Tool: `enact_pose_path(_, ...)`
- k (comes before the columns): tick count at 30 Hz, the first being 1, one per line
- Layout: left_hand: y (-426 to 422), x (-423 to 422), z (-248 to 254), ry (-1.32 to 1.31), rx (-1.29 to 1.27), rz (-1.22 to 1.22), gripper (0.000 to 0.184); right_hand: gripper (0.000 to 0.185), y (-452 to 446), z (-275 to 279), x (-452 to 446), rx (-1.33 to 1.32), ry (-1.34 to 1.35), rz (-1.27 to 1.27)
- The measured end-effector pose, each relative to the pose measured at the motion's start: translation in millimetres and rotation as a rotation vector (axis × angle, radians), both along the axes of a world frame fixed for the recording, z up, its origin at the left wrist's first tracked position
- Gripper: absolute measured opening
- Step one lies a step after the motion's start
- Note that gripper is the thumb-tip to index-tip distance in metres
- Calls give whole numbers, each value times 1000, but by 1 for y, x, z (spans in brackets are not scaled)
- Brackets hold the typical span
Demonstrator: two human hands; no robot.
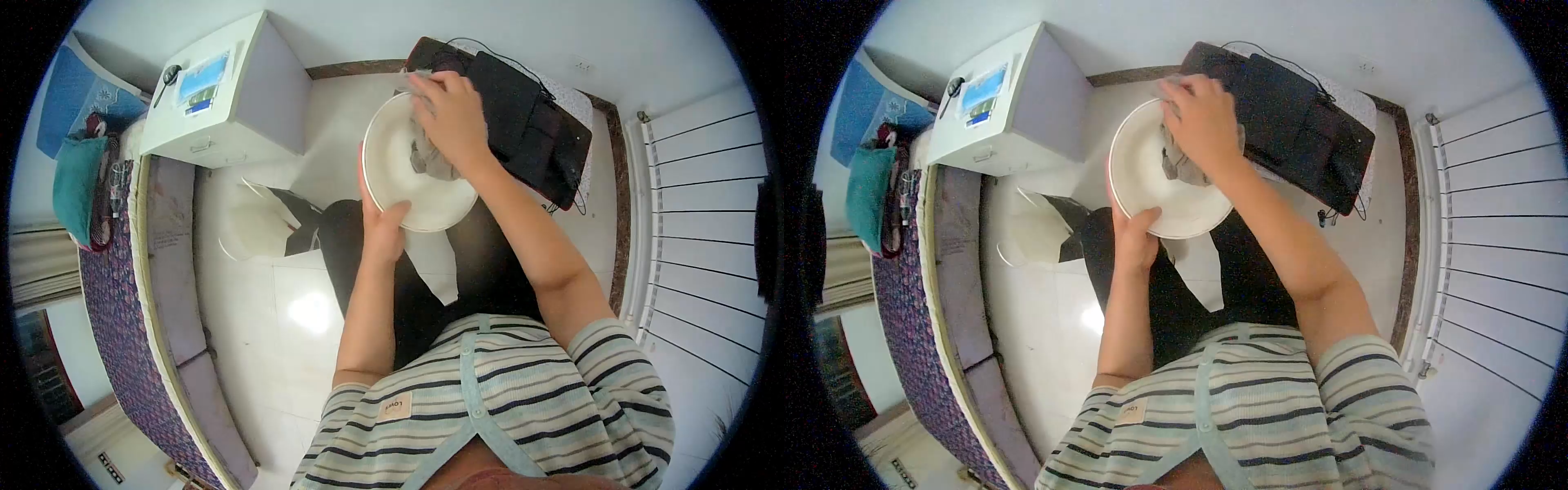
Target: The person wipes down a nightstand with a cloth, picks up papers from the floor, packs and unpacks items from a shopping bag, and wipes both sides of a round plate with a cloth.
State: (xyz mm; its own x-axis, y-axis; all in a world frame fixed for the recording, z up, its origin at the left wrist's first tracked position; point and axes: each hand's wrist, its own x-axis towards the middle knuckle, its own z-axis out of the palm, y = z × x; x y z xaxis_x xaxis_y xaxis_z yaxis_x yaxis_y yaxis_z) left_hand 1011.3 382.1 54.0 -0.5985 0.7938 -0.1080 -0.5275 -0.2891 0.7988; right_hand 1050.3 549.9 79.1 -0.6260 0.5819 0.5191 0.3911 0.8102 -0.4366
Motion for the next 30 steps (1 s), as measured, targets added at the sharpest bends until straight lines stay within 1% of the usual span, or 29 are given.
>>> enact_pose_path(1,1,-1,1,66,25,13,90,34,3,-1,3,0,5,-3)
enact_pose_path(3,3,-3,-1,93,40,15,90,38,8,-3,5,-211,76,5)
enact_pose_path(4,4,-2,-1,133,19,3,89,39,10,1,7,-445,-8,54)
enact_pose_path(5,2,-1,-2,170,-8,-10,88,39,13,3,9,-452,-10,53)
enact_pose_path(6,-1,-1,-4,171,-20,-15,88,38,16,4,10,-434,21,111)
enact_pose_path(8,-5,-9,-5,100,-92,-73,84,37,24,11,11,-370,63,225)
enact_pose_path(9,-8,-16,-4,14,28,-97,82,37,26,21,12,-377,67,223)
enact_pose_path(11,-9,-32,13,25,42,-189,81,34,27,41,18,-183,-87,492)
enact_pose_path(12,-6,-35,17,95,46,-239,77,34,23,46,19,-194,-84,491)
enact_pose_path(13,-7,-34,17,94,35,-241,77,33,17,50,17,-168,-143,613)
enact_pose_path(14,-7,-32,17,9,-57,-241,74,32,10,52,16,-141,-200,732)
enact_pose_path(15,-6,-29,18,-74,-150,-245,72,32,5,51,15,-152,-193,724)
enact_pose_path(16,-5,-21,26,86,-249,-218,65,31,0,50,15,-93,-216,717)
enact_pose_path(17,-5,-18,26,87,-259,-229,65,31,-3,49,14,-35,-240,710)
enact_pose_path(18,-4,-17,24,34,-261,-205,64,31,-5,44,13,-41,-235,699)
enact_pose_path(20,-4,-11,14,-25,-257,-155,61,32,-8,24,9,58,-126,696)
enact_pose_path(21,-3,-3,10,-26,-257,-108,59,32,-5,13,8,54,-128,691)
enact_pose_path(23,-3,9,4,-43,-283,4,56,34,7,-4,4,185,-60,440)
enact_pose_path(24,-4,9,3,-44,-279,3,56,34,12,-5,6,189,-63,439)
enact_pose_path(26,-6,7,0,42,-162,25,58,35,20,-7,17,-196,-17,155)
enact_pose_path(27,-5,5,-1,40,-158,27,58,35,18,-10,22,-193,-20,156)
enact_pose_path(29,-2,0,-3,109,-118,100,60,35,7,-24,30,-526,137,-85)
enact_pose_path(30,-3,-2,-3,107,-116,105,60,37,-3,-28,28,-315,99,-69)
